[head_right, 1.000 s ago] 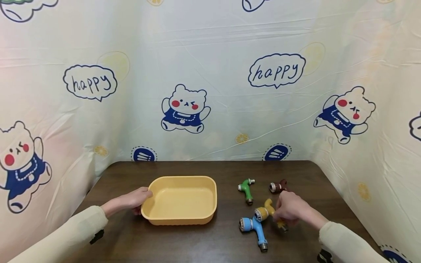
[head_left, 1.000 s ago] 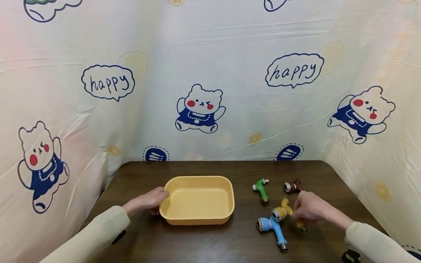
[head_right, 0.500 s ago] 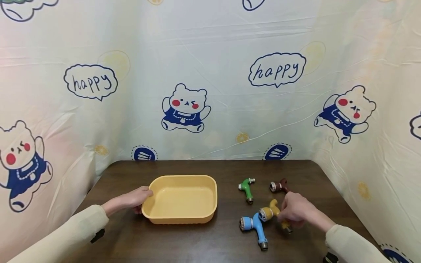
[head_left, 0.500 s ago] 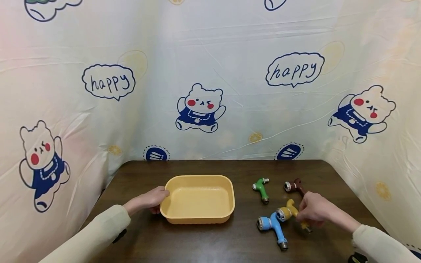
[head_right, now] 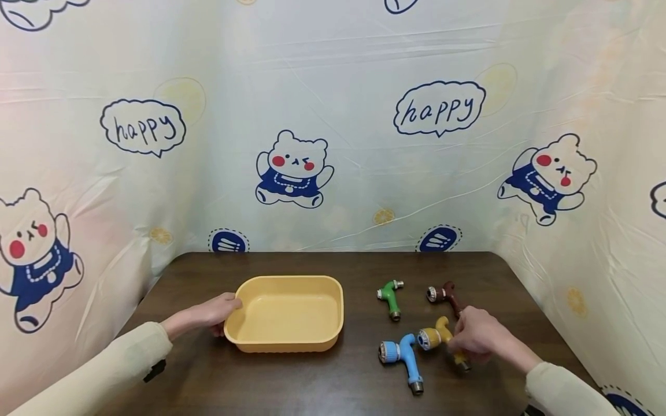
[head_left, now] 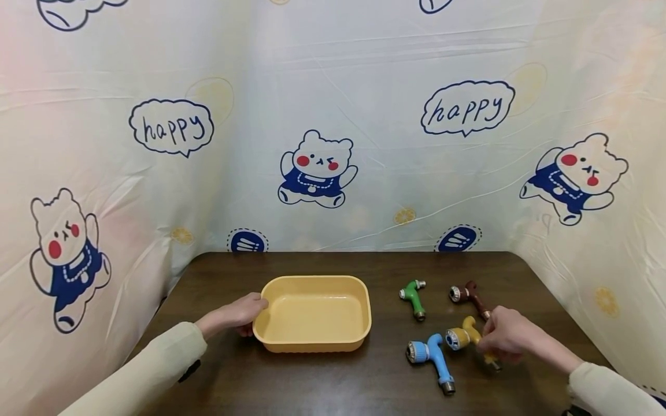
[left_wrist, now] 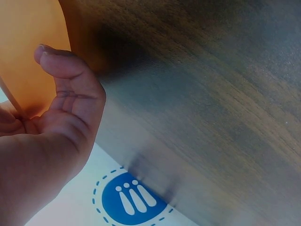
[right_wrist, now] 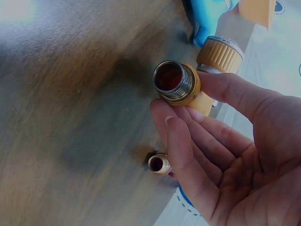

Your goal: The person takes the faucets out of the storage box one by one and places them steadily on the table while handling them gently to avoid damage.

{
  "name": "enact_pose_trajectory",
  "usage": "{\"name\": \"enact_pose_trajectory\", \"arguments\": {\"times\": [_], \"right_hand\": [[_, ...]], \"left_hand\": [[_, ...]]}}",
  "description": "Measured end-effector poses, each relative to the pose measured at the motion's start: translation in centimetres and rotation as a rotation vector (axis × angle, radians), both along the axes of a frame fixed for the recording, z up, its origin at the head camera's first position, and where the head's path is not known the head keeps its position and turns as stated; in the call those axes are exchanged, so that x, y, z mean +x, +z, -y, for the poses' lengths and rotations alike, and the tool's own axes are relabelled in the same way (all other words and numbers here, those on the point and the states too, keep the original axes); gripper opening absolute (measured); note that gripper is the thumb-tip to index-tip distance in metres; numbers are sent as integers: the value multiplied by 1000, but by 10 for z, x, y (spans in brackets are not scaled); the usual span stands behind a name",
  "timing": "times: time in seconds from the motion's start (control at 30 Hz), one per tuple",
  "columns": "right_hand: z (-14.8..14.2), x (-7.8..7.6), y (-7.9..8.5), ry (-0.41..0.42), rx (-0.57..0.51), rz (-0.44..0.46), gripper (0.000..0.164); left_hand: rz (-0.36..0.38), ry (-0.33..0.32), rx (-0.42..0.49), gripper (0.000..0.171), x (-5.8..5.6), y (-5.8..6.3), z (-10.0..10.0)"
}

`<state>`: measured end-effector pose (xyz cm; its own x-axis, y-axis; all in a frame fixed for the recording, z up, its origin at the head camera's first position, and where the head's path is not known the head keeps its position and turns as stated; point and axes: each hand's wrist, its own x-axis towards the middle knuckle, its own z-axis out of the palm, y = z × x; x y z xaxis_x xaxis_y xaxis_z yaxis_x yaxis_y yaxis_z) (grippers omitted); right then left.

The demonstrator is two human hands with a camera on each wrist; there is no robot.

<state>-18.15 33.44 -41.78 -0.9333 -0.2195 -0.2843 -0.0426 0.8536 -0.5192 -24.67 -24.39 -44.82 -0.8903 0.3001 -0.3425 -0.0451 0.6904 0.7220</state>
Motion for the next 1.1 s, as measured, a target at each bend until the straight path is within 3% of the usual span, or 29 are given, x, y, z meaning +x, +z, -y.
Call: {"name": "enact_pose_trajectory", "arguments": {"times": [0.2, 0.4, 0.43, 0.53, 0.63, 0.67, 0.77, 0.87, 0.9, 1.03, 1.07, 1.1], "right_hand": [[-7, 5, -2, -41, -3, 3, 19], [-15, 11, -5, -35, -18, -7, 17], [-16, 11, -6, -38, -22, -4, 17], [-19, 13, -6, -43, -25, 4, 17], [-21, 16, -6, -63, -24, 11, 16], [-22, 16, -7, -71, -21, 13, 16], [-24, 18, -8, -95, -19, 19, 15], [-26, 19, -10, -115, -18, 18, 14], [-27, 20, -10, -121, -17, 17, 13], [-29, 21, -13, -153, -7, 15, 12], [-30, 21, -14, -156, -7, 15, 12], [-31, 21, -15, -164, -6, 17, 12]], "left_hand": [[20, -5, 10, 26, -7, -9, 5], [28, -59, 4, 28, -36, -48, 25], [22, -69, 9, 29, -37, -50, 27], [28, -31, 13, 29, -30, -39, 20], [21, -12, 31, 27, -15, -21, 11], [12, -37, 50, 28, -15, -22, 11], [7, -45, 55, 26, -5, -10, 6], [10, -24, 40, 26, 1, -1, 0], [18, 13, 17, 25, 6, 6, -4], [7, 51, -24, 25, 8, 7, -8], [6, 49, -27, 25, 4, 3, -6], [21, 42, -12, 26, -6, -11, 1]]}}
